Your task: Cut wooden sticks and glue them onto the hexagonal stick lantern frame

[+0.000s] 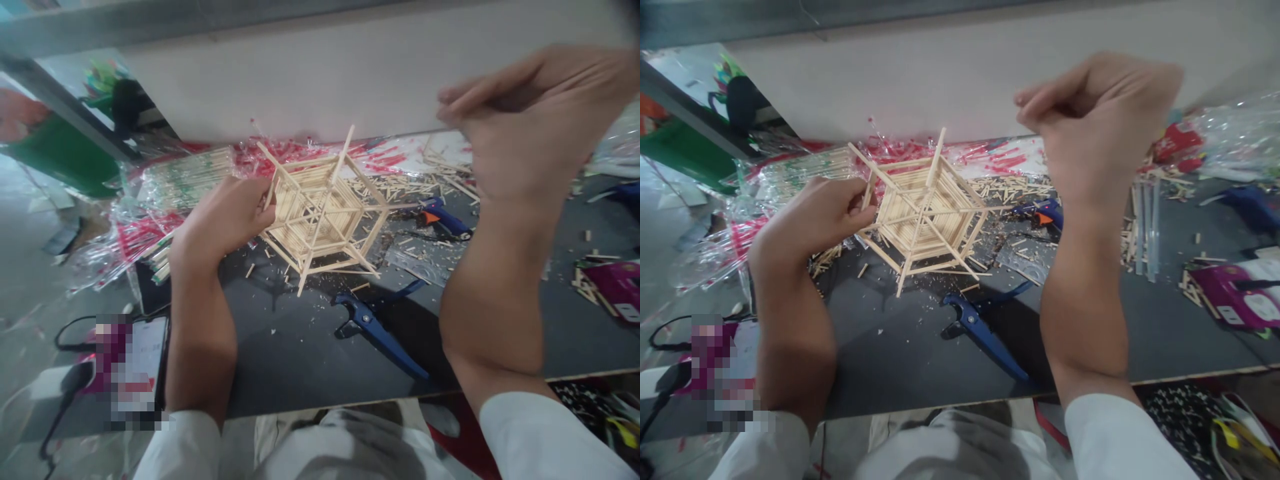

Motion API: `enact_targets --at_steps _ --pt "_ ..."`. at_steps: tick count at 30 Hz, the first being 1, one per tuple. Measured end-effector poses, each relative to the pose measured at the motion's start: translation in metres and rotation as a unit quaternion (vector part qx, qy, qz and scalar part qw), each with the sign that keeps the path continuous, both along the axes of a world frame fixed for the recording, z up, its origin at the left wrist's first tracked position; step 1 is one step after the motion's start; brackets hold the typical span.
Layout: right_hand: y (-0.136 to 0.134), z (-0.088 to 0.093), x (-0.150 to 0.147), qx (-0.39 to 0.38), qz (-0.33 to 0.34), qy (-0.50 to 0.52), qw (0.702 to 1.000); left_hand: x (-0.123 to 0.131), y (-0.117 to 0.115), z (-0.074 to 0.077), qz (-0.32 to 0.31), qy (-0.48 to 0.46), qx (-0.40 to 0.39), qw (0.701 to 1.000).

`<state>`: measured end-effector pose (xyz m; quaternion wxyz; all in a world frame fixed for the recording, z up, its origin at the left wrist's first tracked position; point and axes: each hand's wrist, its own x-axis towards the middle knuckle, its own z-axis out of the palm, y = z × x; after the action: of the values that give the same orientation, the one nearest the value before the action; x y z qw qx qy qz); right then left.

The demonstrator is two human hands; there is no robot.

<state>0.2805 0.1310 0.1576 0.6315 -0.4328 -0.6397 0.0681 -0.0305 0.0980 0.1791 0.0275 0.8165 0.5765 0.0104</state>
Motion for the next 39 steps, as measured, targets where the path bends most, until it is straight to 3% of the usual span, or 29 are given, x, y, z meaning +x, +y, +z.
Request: enact_targets --at_steps 6,17,21,24,27,33,36,39 --pt "0.006 -0.003 0.004 -0.02 -0.108 -0.043 0.993 -0.002 0.0 0.0 0.004 -0.016 -0.018 1.0" --pt "0.003 -0.011 0.001 -0.169 0.032 -0.094 0.981 -0.004 0.002 -0.001 0.008 -0.003 -0.014 1.0" --pt "0.001 -0.008 0.002 -0.266 0.006 -0.178 0.947 -0.003 0.002 0.0 0.012 -0.001 -0.015 1.0" --pt "-0.001 -0.005 0.001 -0.363 0.07 -0.255 0.893 -0.004 0.001 -0.001 0.012 -0.003 -0.012 1.0" --pt "-0.001 -0.005 -0.007 -0.377 0.133 -0.3 0.866 -0.006 0.001 -0.002 0.012 -0.004 -0.015 1.0" --pt "-0.004 -0.003 -0.027 -0.347 0.107 -0.242 0.9 -0.02 0.004 -0.002 0.003 -0.029 -0.025 0.999" --pt "-0.013 0.003 -0.03 -0.329 0.156 -0.179 0.914 -0.026 -0.001 -0.001 0.013 -0.031 -0.026 0.999" --pt "-0.025 0.01 -0.031 -0.332 0.205 -0.107 0.915 -0.03 -0.02 0.005 0.037 -0.029 -0.061 0.997"
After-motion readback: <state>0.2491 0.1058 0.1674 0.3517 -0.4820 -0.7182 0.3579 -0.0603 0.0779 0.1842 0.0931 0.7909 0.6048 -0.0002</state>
